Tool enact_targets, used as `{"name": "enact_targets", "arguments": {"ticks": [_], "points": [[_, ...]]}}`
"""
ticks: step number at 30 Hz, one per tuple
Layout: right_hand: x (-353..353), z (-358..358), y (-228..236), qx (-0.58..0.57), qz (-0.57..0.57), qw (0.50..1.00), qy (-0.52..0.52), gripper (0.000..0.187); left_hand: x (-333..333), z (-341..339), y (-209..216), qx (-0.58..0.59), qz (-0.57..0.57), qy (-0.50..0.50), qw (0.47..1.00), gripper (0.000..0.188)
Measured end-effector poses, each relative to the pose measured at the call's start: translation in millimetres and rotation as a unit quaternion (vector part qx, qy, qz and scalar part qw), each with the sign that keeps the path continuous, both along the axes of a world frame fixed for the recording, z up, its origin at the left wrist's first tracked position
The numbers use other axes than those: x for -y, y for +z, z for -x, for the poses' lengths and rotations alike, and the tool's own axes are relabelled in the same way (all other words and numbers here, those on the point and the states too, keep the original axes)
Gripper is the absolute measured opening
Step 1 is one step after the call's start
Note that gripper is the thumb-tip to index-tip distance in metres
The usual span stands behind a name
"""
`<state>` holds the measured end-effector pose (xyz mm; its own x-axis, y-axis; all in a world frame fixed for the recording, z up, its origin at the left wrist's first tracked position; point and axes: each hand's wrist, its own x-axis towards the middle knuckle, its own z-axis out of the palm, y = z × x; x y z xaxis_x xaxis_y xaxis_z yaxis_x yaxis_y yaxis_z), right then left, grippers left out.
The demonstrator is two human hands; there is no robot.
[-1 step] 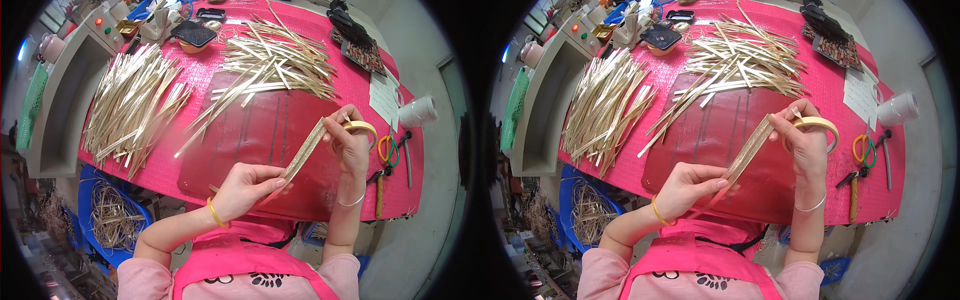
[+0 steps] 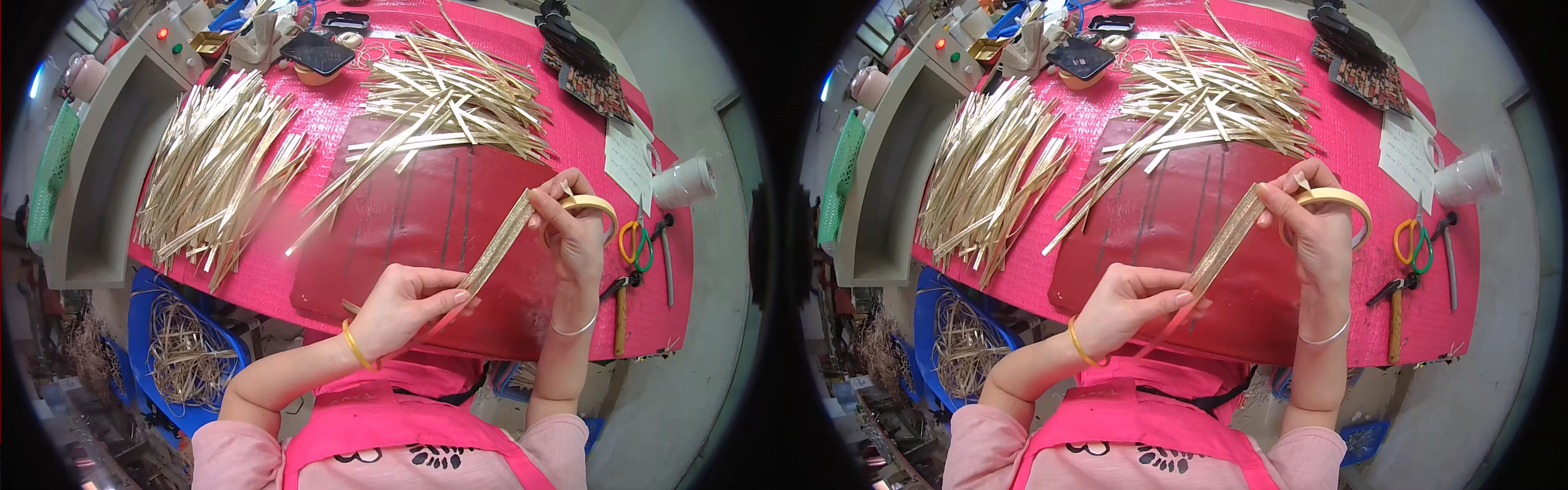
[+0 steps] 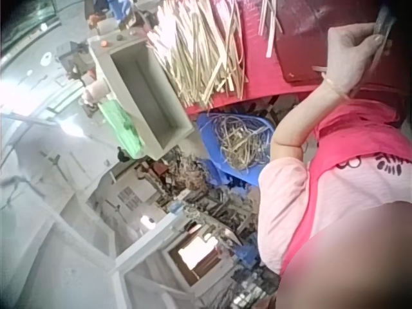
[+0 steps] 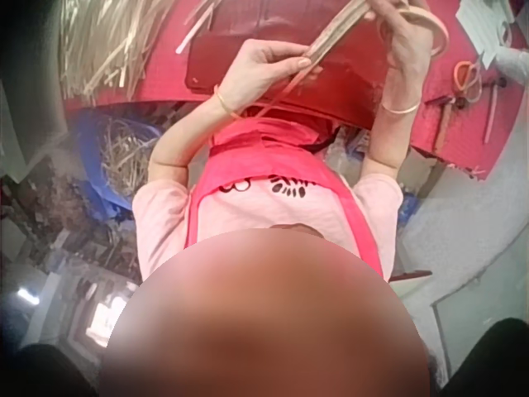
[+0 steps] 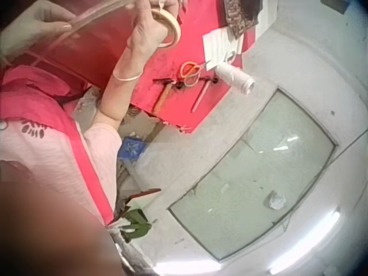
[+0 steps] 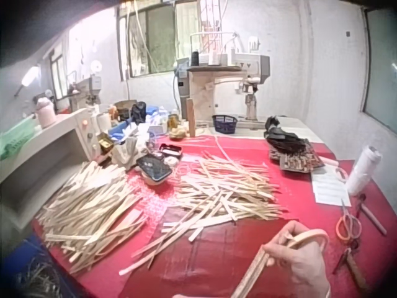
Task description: Grouping and taping gold-colored material strips for shoe manufacturing.
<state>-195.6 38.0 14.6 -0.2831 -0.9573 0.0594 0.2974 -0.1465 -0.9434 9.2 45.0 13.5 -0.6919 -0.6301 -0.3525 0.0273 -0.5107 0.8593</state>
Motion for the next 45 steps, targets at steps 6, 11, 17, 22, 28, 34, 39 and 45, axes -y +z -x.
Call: {"name": "enact_targets", "arguments": {"ticks": [6, 11, 17, 22, 28, 34, 39, 45], "points": [[8.7, -1.5, -0.5, -0.018, 0.008, 1.0, -0.002, 0.02, 5.4, 2.0, -12.9, 0.016, 0.003, -0.011, 1.0, 0.023], [12.7, -0.4, -6.2, -0.003, 0.017, 1.0, -0.003, 0.021, 10.0, 0.5, -5.8, -0.003, -0.099, -0.025, 0.995, 0.024], [6.2, -8.2, -17.7, -0.191, 0.084, 0.972, -0.104, 0.015, 18.4, 0.8, -3.2, 0.004, -0.081, 0.024, 0.996, 0.022], [-32.2, -37.0, -16.7, -0.264, -0.006, 0.964, -0.012, 0.054, 36.8, 4.7, -16.0, -0.003, -0.048, 0.053, 0.997, 0.023], [-24.4, -53.8, -26.9, -0.162, 0.043, 0.986, 0.02, 0.07, 38.9, 7.2, -12.1, -0.029, -0.095, 0.055, 0.994, 0.023], [-20.3, -62.2, -29.3, -0.164, 0.023, 0.986, 0.032, 0.07, 35.7, 12.8, -17.5, -0.043, -0.031, 0.035, 0.998, 0.02], [-20.4, -48.2, -40.0, -0.494, 0.058, 0.866, -0.051, 0.025, 38.5, 8.9, -18.5, -0.023, 0.008, 0.061, 0.998, 0.019], [-30.2, -49.3, -37.5, -0.369, 0.012, 0.924, -0.098, 0.018, 45.2, 8.0, -19.0, -0.032, -0.01, 0.105, 0.994, 0.025]]}}
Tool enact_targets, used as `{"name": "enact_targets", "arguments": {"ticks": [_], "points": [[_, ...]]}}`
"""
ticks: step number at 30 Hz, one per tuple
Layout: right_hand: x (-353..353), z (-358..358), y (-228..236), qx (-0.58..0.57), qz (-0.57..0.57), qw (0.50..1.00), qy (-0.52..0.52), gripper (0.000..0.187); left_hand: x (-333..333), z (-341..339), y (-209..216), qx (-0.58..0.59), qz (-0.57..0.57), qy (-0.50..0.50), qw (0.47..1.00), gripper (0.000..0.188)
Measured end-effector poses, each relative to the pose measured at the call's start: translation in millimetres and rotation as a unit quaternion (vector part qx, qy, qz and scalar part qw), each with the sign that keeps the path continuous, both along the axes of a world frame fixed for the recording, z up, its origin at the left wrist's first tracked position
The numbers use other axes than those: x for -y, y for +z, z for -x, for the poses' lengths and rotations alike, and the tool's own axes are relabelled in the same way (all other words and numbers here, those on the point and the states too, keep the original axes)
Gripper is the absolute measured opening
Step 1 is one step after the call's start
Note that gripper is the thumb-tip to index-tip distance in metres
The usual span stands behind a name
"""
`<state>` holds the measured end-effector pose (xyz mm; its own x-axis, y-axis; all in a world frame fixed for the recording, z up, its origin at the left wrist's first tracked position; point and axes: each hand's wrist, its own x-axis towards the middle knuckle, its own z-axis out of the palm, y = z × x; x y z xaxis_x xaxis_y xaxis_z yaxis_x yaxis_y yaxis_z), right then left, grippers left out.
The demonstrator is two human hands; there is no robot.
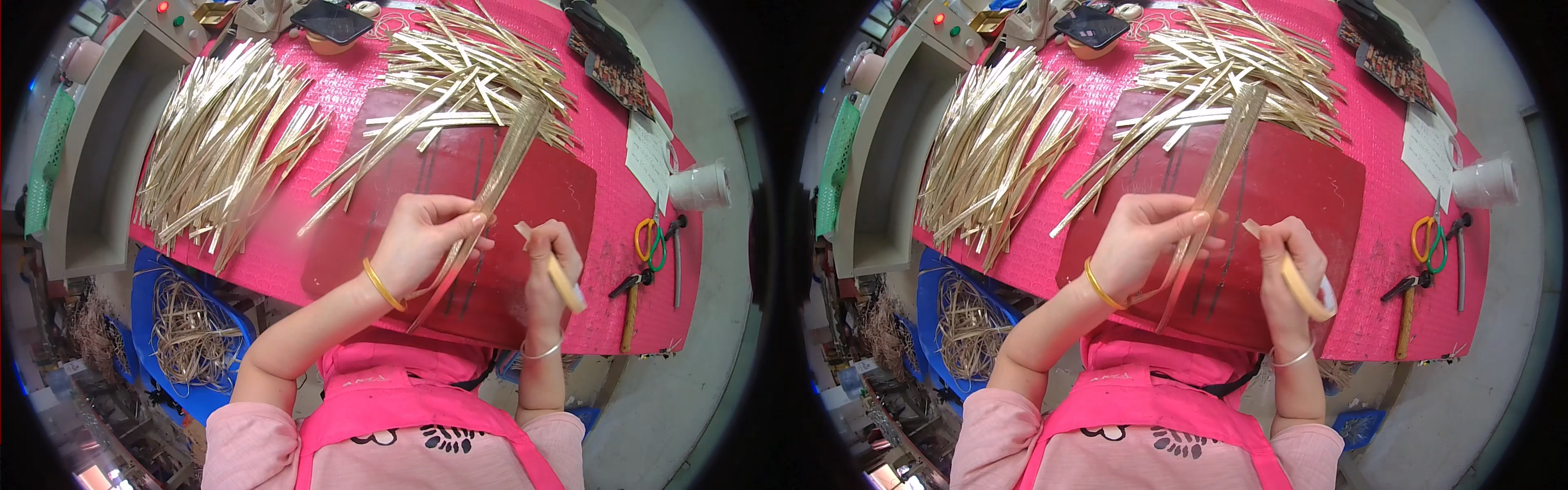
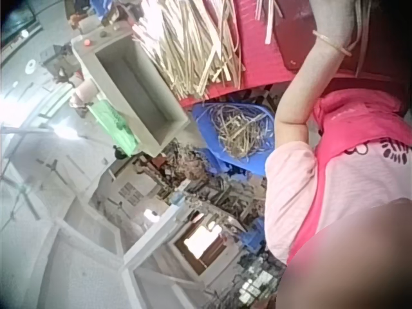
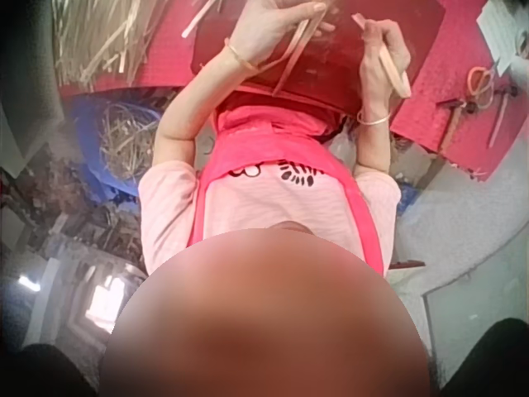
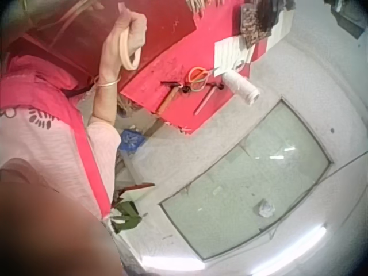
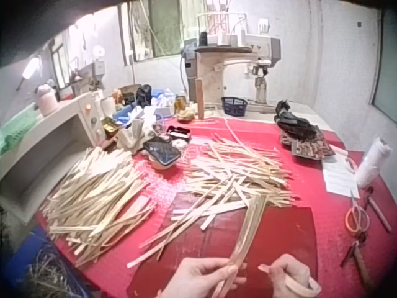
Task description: Grouping and taping gold-colored material strips for shoe manufacturing.
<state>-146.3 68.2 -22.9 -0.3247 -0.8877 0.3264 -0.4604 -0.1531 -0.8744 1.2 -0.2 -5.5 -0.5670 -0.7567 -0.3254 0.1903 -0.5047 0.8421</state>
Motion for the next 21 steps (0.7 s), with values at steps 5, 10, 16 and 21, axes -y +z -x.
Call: {"name": "enact_targets", "arguments": {"ticks": [5, 10, 16, 21], "points": [[9.6, -6.5, 13.3, 0.121, -0.07, 0.985, 0.104, 0.015, -0.3, -5.1, 2.5, -0.006, 0.021, -0.036, 0.999, 0.025], [18.2, -13.7, 14.1, 0.166, -0.081, 0.976, 0.119, 0.013, -2.9, -8.2, 2.9, -0.014, 0.04, -0.026, 0.999, 0.024], [19.8, -16.6, 9.1, 0.163, -0.097, 0.976, 0.106, 0.016, -4.9, -9.7, 0.6, -0.012, 0.06, -0.033, 0.998, 0.024], [20.9, -13.1, 11.9, 0.109, -0.145, 0.977, 0.112, 0.019, -8.6, -10.3, -5.4, -0.037, 0.057, -0.018, 0.998, 0.025]]}}
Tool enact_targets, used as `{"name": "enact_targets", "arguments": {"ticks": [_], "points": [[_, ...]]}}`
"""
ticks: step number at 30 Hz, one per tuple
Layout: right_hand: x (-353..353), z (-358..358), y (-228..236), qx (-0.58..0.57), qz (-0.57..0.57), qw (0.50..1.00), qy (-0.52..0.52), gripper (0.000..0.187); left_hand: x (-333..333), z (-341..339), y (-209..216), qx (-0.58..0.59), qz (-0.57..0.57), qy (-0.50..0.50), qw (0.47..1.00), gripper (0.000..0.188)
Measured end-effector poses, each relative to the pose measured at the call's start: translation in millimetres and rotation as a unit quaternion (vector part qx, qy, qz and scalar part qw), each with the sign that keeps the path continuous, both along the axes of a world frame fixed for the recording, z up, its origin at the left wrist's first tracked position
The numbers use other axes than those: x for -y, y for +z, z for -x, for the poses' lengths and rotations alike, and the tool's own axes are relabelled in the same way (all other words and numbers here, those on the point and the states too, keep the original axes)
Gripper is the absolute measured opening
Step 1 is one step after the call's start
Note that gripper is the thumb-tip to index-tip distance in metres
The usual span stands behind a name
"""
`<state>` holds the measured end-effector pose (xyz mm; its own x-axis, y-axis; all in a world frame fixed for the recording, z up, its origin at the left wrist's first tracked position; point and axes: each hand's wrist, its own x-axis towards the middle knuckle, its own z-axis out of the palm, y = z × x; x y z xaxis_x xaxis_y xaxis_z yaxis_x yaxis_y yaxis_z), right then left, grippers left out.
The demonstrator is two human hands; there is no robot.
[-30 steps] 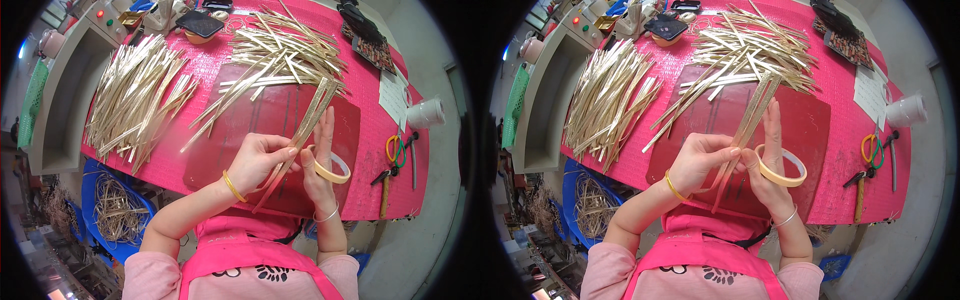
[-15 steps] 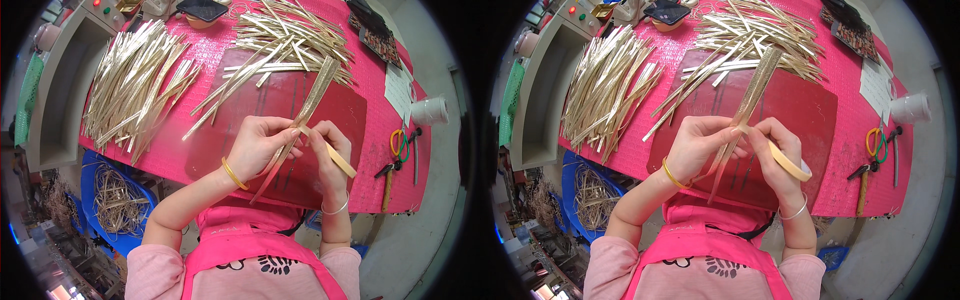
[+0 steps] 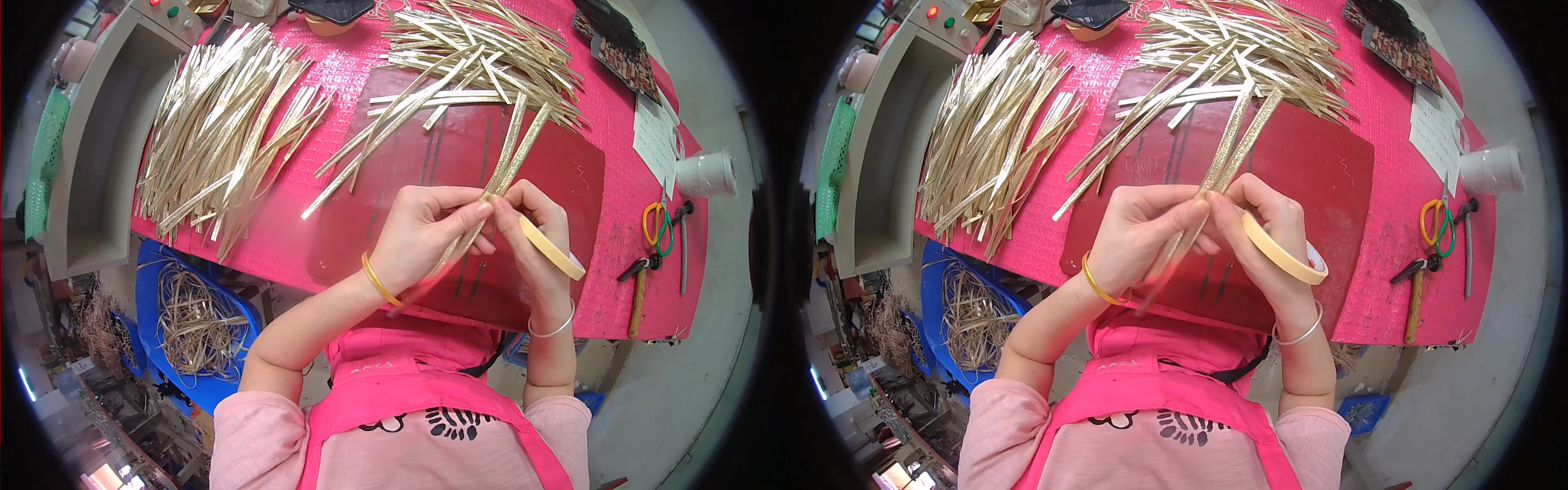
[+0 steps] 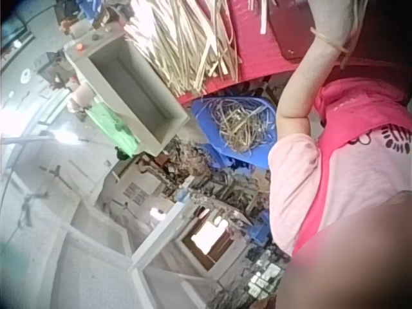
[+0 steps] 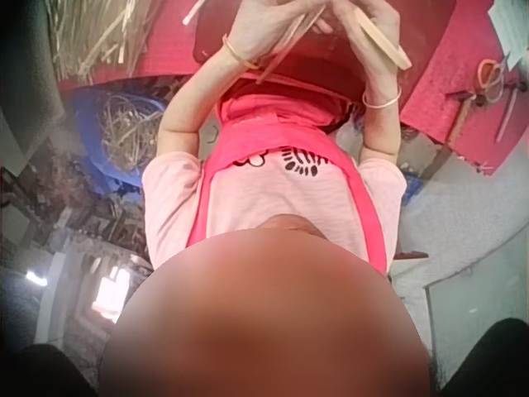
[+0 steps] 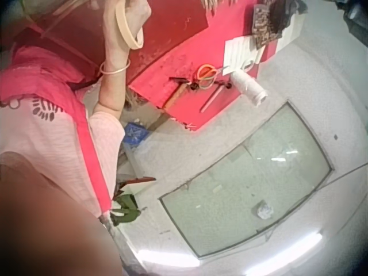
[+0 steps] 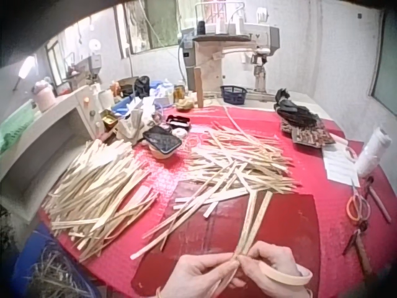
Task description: Grouping and taping gold-colored material strips for shoe manufacturing.
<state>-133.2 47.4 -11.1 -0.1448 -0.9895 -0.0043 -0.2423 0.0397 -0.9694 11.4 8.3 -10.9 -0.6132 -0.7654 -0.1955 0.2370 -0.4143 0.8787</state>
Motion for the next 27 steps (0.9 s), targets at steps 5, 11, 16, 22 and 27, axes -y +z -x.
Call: {"name": "enact_targets", "arguments": {"ticks": [5, 11, 16, 22, 27], "points": [[-7.3, -1.8, -12.9, -0.052, 0.095, 0.993, -0.054, 0.018, -0.4, -2.5, 4.0, -0.091, -0.069, 0.038, 0.993, 0.024], [-7.5, -19.1, -18.6, 0.297, 0.139, 0.945, -0.005, 0.017, 7.8, -1.7, 0.9, -0.295, -0.153, -0.127, 0.935, 0.059], [-1.2, -19.0, -16.1, 0.35, 0.171, 0.921, 0.015, 0.009, 9.3, -6.4, 11.5, -0.174, -0.137, -0.115, 0.968, 0.054], [-7.1, -22.0, -3.7, 0.163, 0.213, 0.961, -0.06, 0.012, 4.6, -5.1, 9.2, -0.067, 0.0, 0.027, 0.997, 0.022], [-9.5, -21.8, -12.2, 0.106, 0.203, 0.97, -0.083, 0.018, 11.3, -1.7, 4.6, -0.217, -0.17, -0.067, 0.959, 0.019]]}}
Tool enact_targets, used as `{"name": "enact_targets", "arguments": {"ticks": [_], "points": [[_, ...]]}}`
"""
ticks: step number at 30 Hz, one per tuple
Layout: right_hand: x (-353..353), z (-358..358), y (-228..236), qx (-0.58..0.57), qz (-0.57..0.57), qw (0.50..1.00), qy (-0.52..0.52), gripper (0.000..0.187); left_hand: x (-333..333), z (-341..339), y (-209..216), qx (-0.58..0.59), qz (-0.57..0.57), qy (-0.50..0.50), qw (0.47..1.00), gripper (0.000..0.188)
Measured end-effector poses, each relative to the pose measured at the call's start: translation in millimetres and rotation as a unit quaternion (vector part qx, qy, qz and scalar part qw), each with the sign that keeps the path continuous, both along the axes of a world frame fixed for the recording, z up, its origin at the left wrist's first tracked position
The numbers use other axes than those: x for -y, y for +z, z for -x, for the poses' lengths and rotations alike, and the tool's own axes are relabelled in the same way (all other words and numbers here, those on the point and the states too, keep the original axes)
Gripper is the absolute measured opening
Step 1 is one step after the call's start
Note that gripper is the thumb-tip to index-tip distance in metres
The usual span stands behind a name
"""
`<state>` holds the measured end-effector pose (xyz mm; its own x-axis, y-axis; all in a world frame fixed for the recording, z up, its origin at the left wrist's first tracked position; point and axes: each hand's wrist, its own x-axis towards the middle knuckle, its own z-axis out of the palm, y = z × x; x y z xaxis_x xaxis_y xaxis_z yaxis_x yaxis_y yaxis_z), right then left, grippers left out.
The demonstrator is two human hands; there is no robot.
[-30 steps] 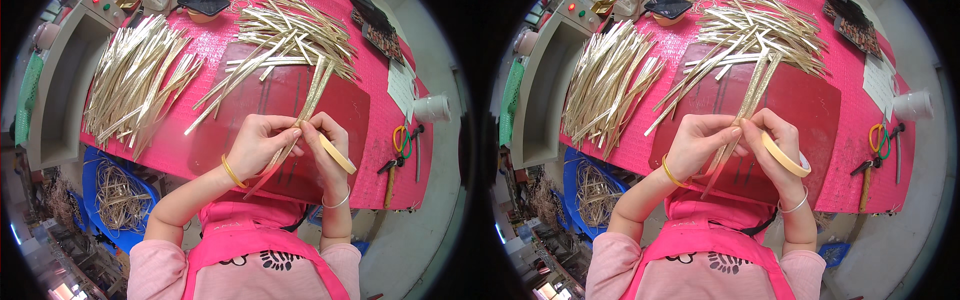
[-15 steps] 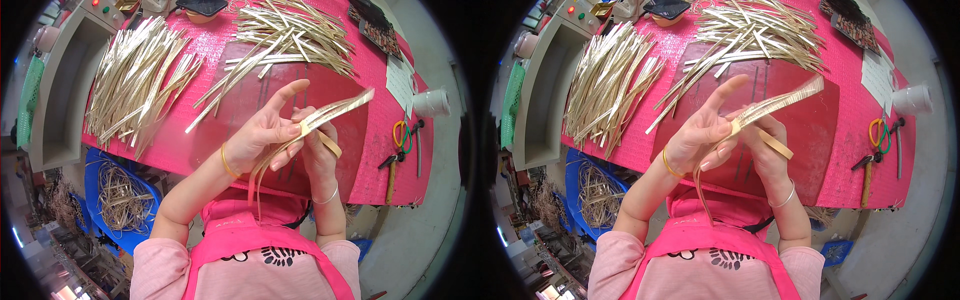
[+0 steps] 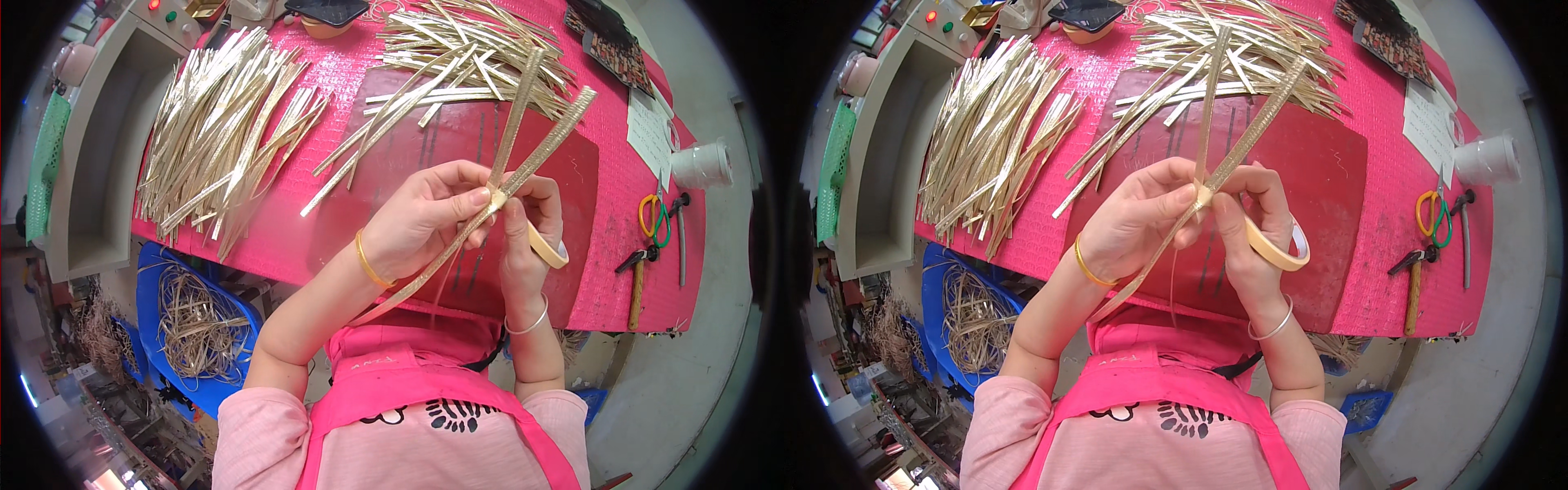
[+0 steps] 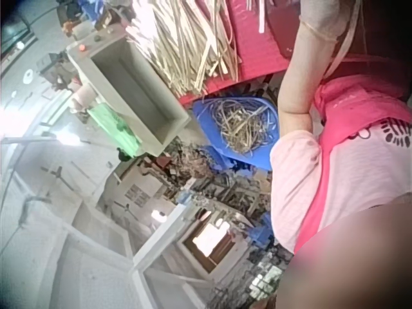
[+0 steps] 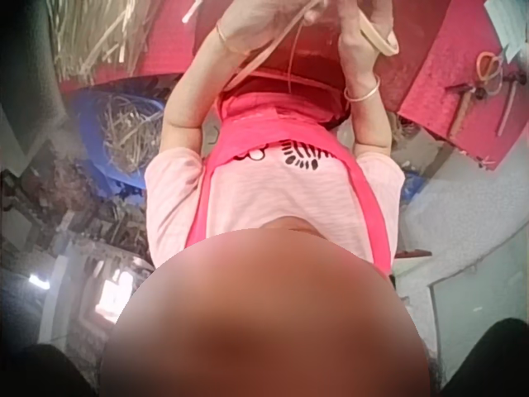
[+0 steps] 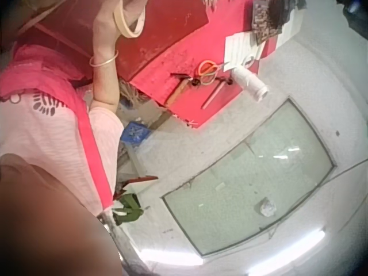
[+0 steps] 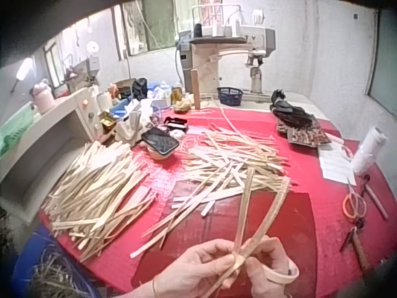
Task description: Grouping and taping gold-colored material strips for shoe manufacturing.
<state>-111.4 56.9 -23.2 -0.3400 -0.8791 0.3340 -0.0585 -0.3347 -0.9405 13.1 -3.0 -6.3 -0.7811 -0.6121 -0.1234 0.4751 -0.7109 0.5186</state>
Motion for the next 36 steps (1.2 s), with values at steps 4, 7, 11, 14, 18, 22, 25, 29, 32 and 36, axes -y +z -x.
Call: {"name": "enact_targets", "arguments": {"ticks": [4, 7, 11, 14, 18, 22, 25, 29, 32, 36], "points": [[5.4, -1.7, -4.2, 0.116, 0.009, 0.992, 0.04, 0.022, -0.3, -1.7, 5.0, 0.061, 0.069, -0.015, 0.996, 0.019], [9.1, -4.9, -5.6, 0.135, 0.005, 0.99, 0.033, 0.025, -8.6, -2.4, 12.3, 0.208, 0.119, 0.056, 0.969, 0.018], [3.3, -4.2, -6.5, 0.058, -0.045, 0.997, 0.016, 0.017, -10.1, -5.2, 3.3, 0.234, 0.298, 0.119, 0.918, 0.017], [6.2, 2.6, -8.2, -0.112, -0.055, 0.992, -0.013, 0.016, -13.7, -2.8, 8.8, 0.208, 0.106, 0.089, 0.968, 0.017], [8.9, 4.2, -0.1, -0.268, 0.012, 0.963, 0.007, 0.009, -17.3, -13.3, 15.5, 0.242, 0.118, 0.071, 0.96, 0.016], [4.6, 6.0, 7.4, -0.29, 0.002, 0.936, 0.199, 0.005, -21.0, -43.5, 22.6, 0.335, 0.086, -0.046, 0.937, 0.017], [2.9, 2.5, 9.8, -0.281, 0.006, 0.909, 0.308, 0.004, -14.1, -62.0, 37.3, 0.428, 0.109, -0.105, 0.891, 0.015], [-4.2, 43.4, -10.5, -0.243, -0.06, 0.911, 0.327, 0.014, 57.7, -133.3, 54.1, 0.542, 0.195, 0.059, 0.815, 0.011], [-16.3, 49.6, -15.0, -0.192, -0.096, 0.925, 0.313, 0.014, 125.5, -193.5, 28.2, 0.738, 0.408, 0.05, 0.536, 0.036], [-3.5, 25.5, -17.6, -0.074, -0.196, 0.943, 0.258, 0.016, 165.6, -63.4, -33.0, 0.495, 0.686, 0.214, 0.489, 0.052]]}}
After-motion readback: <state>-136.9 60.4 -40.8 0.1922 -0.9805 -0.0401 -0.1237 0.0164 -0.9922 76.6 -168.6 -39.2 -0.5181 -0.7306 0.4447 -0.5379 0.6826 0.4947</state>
